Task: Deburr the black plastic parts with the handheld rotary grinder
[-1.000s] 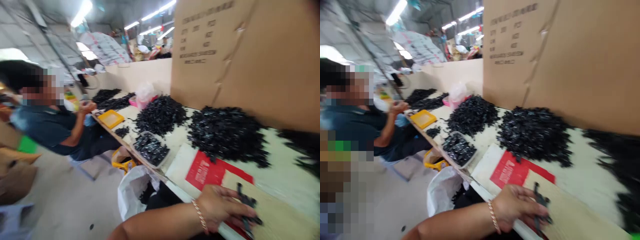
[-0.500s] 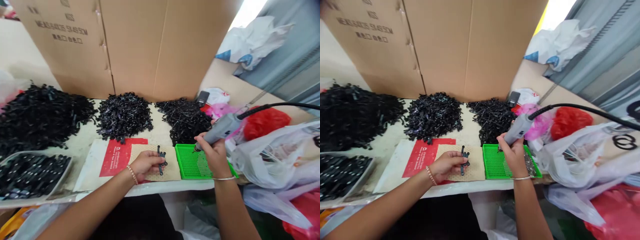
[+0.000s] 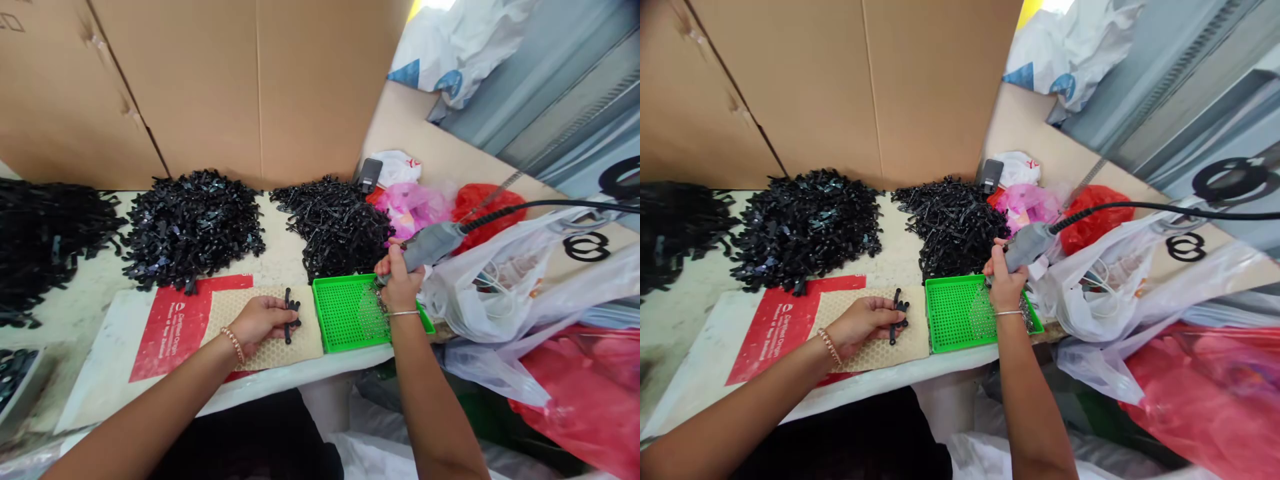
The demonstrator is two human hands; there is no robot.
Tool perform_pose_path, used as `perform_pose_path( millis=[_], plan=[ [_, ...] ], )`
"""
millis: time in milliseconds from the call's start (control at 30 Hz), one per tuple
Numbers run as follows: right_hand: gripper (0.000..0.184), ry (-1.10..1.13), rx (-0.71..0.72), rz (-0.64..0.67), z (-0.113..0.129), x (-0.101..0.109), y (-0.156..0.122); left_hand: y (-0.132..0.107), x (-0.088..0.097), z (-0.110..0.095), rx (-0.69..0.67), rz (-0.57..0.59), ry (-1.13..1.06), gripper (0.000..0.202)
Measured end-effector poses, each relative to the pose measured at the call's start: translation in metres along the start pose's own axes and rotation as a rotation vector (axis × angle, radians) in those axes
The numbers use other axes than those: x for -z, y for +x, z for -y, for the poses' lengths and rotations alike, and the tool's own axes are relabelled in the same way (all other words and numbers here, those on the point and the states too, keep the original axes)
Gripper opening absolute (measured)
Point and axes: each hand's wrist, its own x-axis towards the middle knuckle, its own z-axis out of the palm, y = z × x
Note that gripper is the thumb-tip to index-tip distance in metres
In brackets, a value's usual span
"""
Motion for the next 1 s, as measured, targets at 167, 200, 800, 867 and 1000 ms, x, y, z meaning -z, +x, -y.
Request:
perform_pose_path(
  millis=[167, 200, 800, 867, 1000],
  plan=[
    [0.037, 0.077, -0.055, 0.069, -0.004, -0.003, 0.007, 0.000, 0.000, 0.000, 0.015, -0.011, 0.020, 0.016],
    [0.037, 0.089, -0.067, 0.078, -0.005, -0.003, 0.006, 0.000, 0.000, 0.000, 0.018, -0.016, 0.017, 0.016],
    [0.037, 0.027, -0.115, 0.173, -0.018, 0.004, -0.003, 0.001, 0.001, 0.004, 0.007, -0.026, -0.012, 0.020],
    [0.037, 0.020, -0.115, 0.179, -0.019, 0.005, -0.003, 0.001, 0.001, 0.005, 0.002, -0.024, -0.015, 0.021],
    [0.036, 0.018, -0.109, 0.192, -0.021, 0.006, -0.003, 0.001, 0.000, 0.004, -0.002, -0.017, -0.007, 0.019]
  ],
)
